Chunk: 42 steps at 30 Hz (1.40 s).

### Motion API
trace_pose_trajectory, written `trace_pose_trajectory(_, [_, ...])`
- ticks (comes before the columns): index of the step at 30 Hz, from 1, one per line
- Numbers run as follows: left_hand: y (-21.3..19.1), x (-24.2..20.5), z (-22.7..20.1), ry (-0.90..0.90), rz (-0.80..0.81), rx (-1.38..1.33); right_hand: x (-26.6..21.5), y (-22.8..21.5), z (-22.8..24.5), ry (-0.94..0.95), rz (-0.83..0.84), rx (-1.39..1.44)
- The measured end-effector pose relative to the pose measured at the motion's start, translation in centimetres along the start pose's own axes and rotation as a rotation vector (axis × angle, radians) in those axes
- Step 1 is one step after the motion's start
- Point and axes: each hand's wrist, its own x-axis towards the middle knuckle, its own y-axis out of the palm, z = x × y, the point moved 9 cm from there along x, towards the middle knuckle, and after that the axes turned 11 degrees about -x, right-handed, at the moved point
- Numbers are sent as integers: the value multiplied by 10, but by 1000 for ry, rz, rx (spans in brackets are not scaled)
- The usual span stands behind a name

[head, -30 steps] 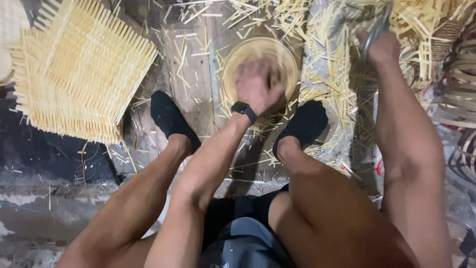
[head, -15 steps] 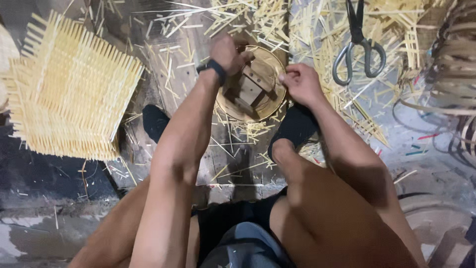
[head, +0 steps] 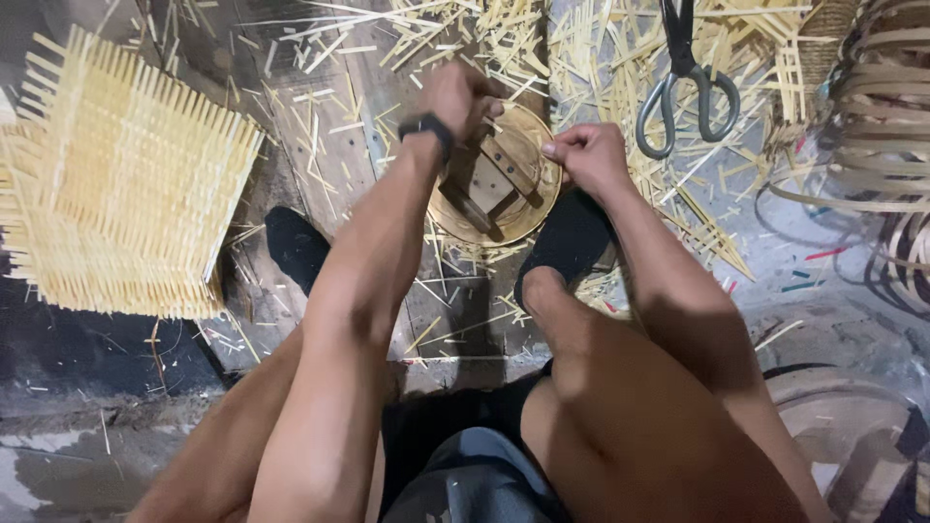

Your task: The person sits on the floor and repeatedly places a woven mat into a circular wooden mold. They use shears to trim the excess bamboo strips around the edge of the mold, then remove the finished circular piece and set it aside. The process is repeated with new mats throughout the clip.

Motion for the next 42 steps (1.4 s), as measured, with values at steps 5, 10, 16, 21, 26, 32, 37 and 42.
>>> trace_pose_trajectory(5, [-61, -86, 50, -186, -422, 116, -25, 25, -26, 92, 201, 161])
trace_pose_trajectory(10, [-47, -113, 110, -267, -289, -336, -22, 29, -47, 104, 171, 281])
trace_pose_trajectory(16, [-55, -111, 113, -326, -465, -136, -20, 25, -44, 127, 90, 246])
trace_pose_trajectory(21, [-47, -117, 115, -419, -408, -689, -39, 19, -10, 123, 125, 498])
trace_pose_trajectory(26, [25, -180, 122, -582, -236, -1485, -59, 35, 6, 136, 283, 554])
trace_pose_trajectory(32, [89, -182, 152, -554, -369, -1402, -48, 59, -10, 157, 166, 433])
trace_pose_trajectory(37, [92, -180, 169, -594, -561, -1254, -45, 63, -17, 149, 104, 426])
trace_pose_trajectory(42, [18, -184, 114, -338, -418, -1050, -54, 35, 18, 47, 73, 173])
